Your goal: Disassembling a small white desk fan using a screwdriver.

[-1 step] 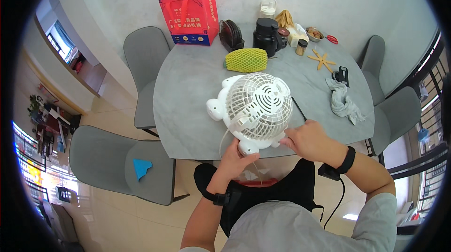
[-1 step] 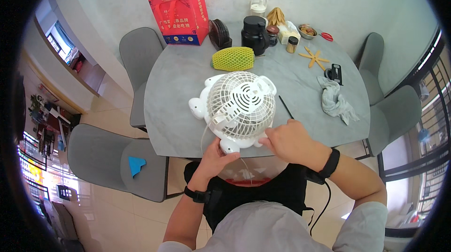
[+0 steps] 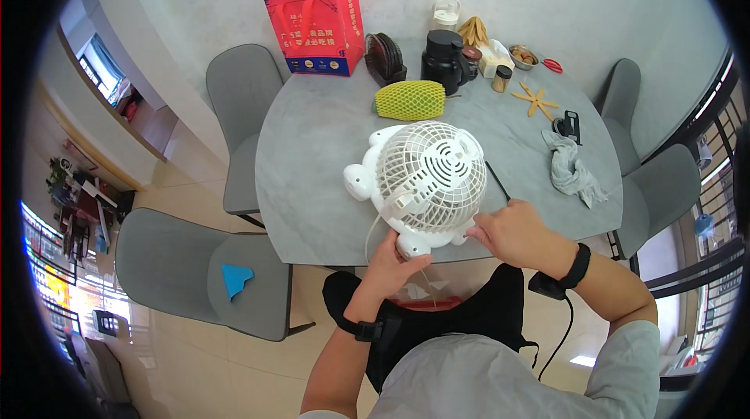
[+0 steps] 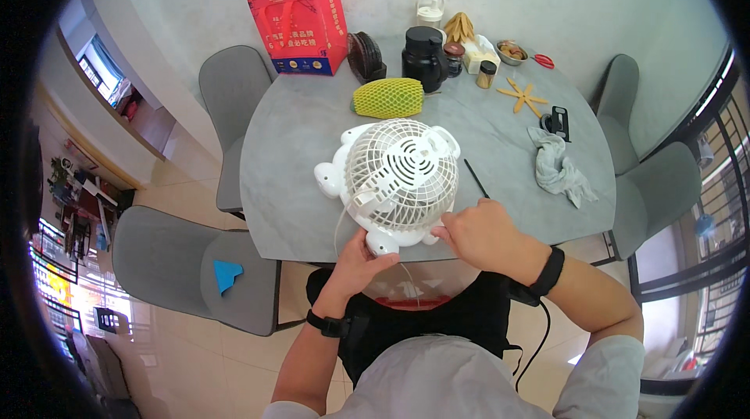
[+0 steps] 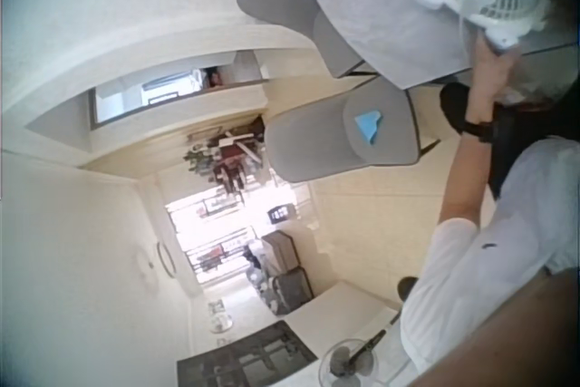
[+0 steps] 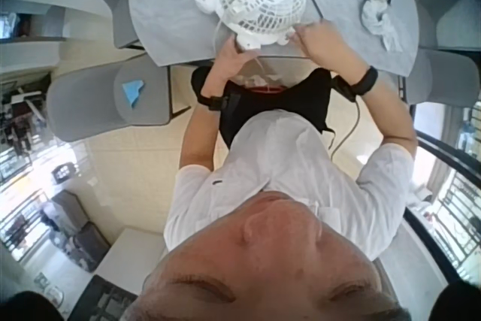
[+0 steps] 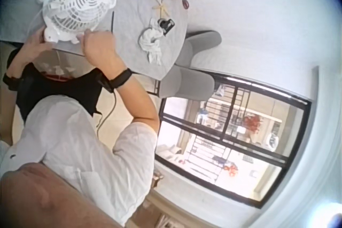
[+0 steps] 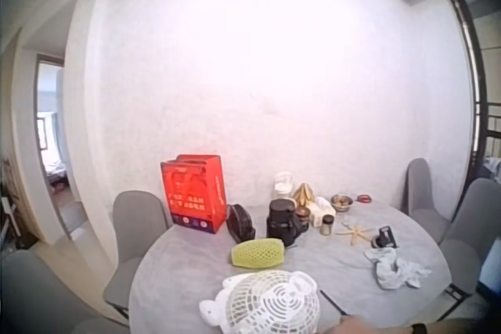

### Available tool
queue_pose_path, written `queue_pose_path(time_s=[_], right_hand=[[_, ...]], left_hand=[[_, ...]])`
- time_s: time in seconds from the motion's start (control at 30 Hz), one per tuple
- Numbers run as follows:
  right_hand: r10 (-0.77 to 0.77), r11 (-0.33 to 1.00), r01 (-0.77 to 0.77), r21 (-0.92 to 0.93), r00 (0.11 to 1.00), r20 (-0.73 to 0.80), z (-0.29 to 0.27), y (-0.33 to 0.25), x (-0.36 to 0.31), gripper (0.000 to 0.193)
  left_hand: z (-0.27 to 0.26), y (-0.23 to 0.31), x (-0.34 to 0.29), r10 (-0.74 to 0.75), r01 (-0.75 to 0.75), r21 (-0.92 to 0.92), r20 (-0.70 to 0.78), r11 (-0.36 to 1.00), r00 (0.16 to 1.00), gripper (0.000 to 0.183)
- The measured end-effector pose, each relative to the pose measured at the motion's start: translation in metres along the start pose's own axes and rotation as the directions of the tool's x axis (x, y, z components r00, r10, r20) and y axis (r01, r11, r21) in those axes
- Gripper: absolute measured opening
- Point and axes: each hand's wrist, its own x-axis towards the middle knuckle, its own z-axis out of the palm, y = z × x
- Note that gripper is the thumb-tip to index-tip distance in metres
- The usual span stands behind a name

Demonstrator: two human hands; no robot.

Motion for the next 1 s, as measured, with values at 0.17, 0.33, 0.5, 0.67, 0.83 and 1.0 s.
queue_pose_path(time_s=[0.17,0.33,0.5,0.67,0.83,1.0], right_hand=[[-0.119,0.992,0.119,0.051,0.993,-0.001,0.01,0.009,0.0,0.016],[-0.037,0.981,0.052,0.186,0.996,-0.084,0.004,0.005,-0.002,0.013],[0.157,0.985,-0.168,0.041,0.97,0.186,0.003,0.002,0.003,0.019],[-0.192,0.972,0.217,0.089,0.954,-0.23,0.006,0.007,0.001,0.019],[0.227,0.973,-0.221,-0.059,0.901,0.369,-0.011,-0.007,0.011,0.022],[-0.11,0.988,0.131,0.086,0.97,-0.217,0.012,0.006,0.003,0.02]], left_hand=[[0.001,-0.002,0.0,0.026,-0.026,0.029,-0.023,0.999,0.999,0.073],[0.0,0.002,-0.001,0.03,-0.03,0.039,-0.013,0.999,0.999,0.074],[0.001,0.004,0.0,0.028,-0.028,0.029,-0.016,0.999,0.999,0.074],[0.001,0.003,0.001,0.009,-0.009,0.028,0.003,1.0,1.0,0.074],[-0.001,0.002,-0.002,0.001,-0.001,0.006,0.005,1.0,1.0,0.075],[0.0,0.004,-0.001,0.007,-0.007,0.008,0.006,1.0,1.0,0.075]])
